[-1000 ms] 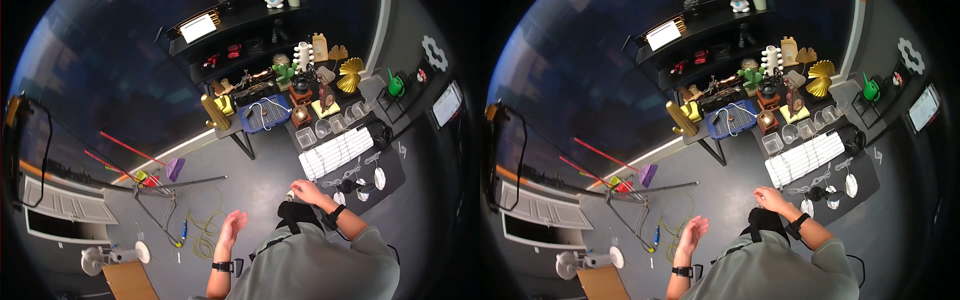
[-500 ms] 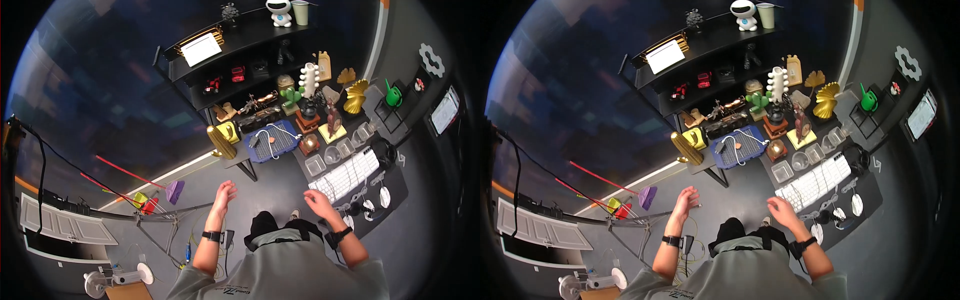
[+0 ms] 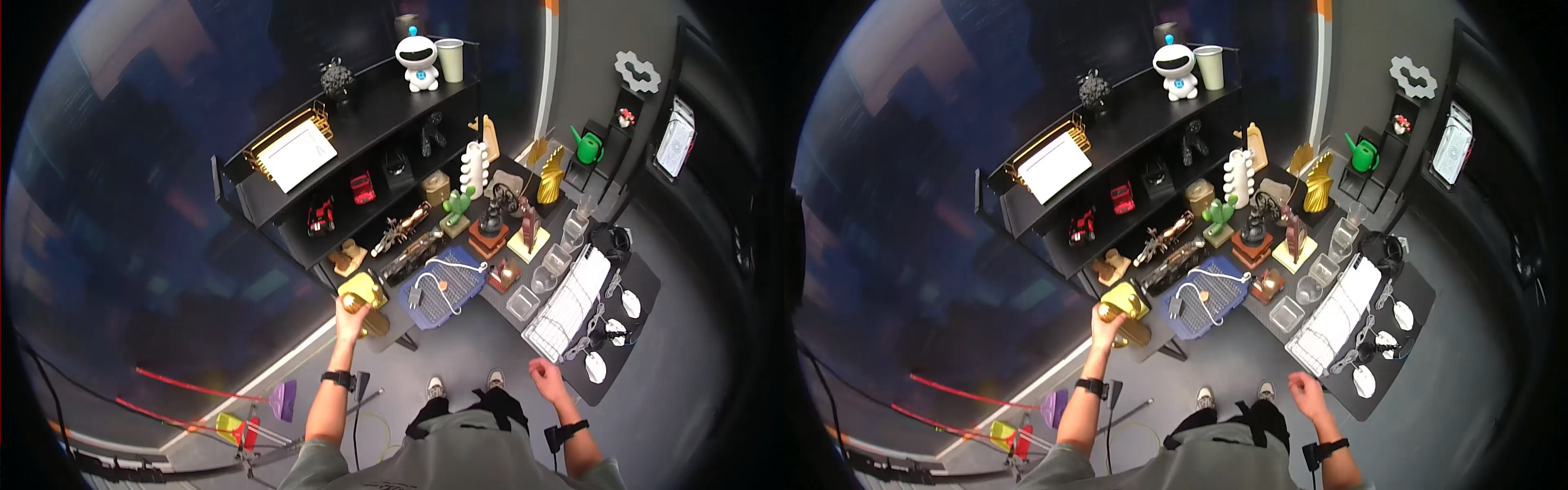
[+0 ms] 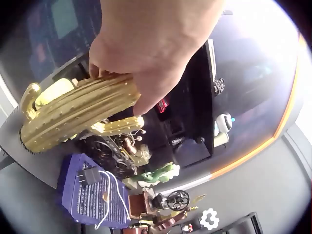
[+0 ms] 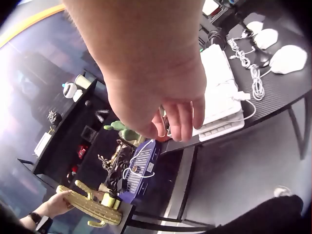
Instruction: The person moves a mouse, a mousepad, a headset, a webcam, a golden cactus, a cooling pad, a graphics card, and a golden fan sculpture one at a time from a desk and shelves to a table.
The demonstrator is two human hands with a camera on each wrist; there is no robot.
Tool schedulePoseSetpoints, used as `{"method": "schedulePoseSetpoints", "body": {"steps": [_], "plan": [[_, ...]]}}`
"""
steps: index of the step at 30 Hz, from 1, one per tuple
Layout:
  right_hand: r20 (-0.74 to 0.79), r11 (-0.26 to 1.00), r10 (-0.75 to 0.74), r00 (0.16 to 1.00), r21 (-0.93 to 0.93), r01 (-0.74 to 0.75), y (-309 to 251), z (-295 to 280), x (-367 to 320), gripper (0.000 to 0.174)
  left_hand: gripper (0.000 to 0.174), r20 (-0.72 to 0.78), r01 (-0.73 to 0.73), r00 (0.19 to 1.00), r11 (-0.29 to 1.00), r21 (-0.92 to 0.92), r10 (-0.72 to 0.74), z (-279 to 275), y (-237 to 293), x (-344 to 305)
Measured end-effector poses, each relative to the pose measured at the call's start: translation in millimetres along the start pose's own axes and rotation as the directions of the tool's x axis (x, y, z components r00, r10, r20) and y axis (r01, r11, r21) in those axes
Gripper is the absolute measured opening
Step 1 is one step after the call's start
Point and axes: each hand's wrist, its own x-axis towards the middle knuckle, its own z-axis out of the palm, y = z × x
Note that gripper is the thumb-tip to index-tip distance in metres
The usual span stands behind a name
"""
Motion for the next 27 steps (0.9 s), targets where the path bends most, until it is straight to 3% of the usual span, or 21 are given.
{"method": "schedulePoseSetpoints", "body": {"steps": [2,6,8,12,15,18,21,22,23,24,26,27], "plan": [[-0.008,0.999,0.006,1.000,-0.053,-0.006,0.4,10.5,-10.6,0.016,0.046,0.002,-0.059,0.998,0.998,-0.032,0.059,1.8,7.2,-0.5],[-0.060,0.986,0.098,0.993,-0.131,-0.105,-4.8,23.0,-43.6,0.015,0.047,0.039,0.023,0.999,0.996,-0.085,-0.020,-2.3,1.3,-3.5],[-0.076,0.971,0.202,0.977,-0.115,-0.210,-9.6,26.6,-61.1,0.016,0.047,-0.007,-0.028,1.000,1.000,0.007,0.028,-0.6,8.5,-9.8],[-0.132,0.960,0.245,0.960,-0.102,-0.259,-19.3,29.9,-96.9,0.017,0.048,0.003,-0.030,1.000,0.998,-0.059,0.030,-2.9,6.8,-11.2],[-0.231,0.963,0.256,0.939,-0.021,-0.268,-17.4,24.9,-120.7,0.021,0.048,-0.123,-0.156,0.978,0.983,0.101,0.168,-10.4,26.2,-45.0],[-0.320,0.953,0.298,0.899,0.040,-0.301,-3.9,20.8,-160.6,0.020,0.041,-0.032,-0.392,0.914,0.902,0.182,0.404,-23.7,65.5,-86.9],[-0.298,0.944,0.330,0.896,0.132,-0.304,33.4,21.1,-198.9,0.024,0.036,0.073,-0.375,0.927,0.919,0.124,0.368,-7.6,94.0,-135.3],[-0.265,0.966,0.254,0.930,0.024,-0.257,26.2,19.0,-208.6,0.027,0.035,0.163,-0.361,0.922,0.932,0.027,0.352,1.9,98.0,-163.6],[-0.315,0.971,0.214,0.925,-0.039,-0.237,23.5,8.3,-243.9,0.030,0.035,0.332,-0.381,0.858,0.919,-0.103,0.393,36.4,111.7,-204.6],[-0.393,0.966,0.240,0.888,0.009,-0.257,23.8,4.1,-261.1,0.030,0.035,0.403,-0.364,0.820,0.914,-0.180,0.406,53.1,113.9,-232.3],[-0.388,0.977,0.202,0.899,0.011,-0.215,29.9,-2.4,-300.7,0.036,0.034,0.549,-0.302,0.721,0.905,-0.299,0.422,93.2,124.7,-296.5],[-0.444,0.971,0.234,0.865,0.054,-0.235,30.1,-8.0,-321.6,0.036,0.033,0.621,-0.251,0.662,0.905,-0.345,0.420,110.7,126.9,-330.9]]}}
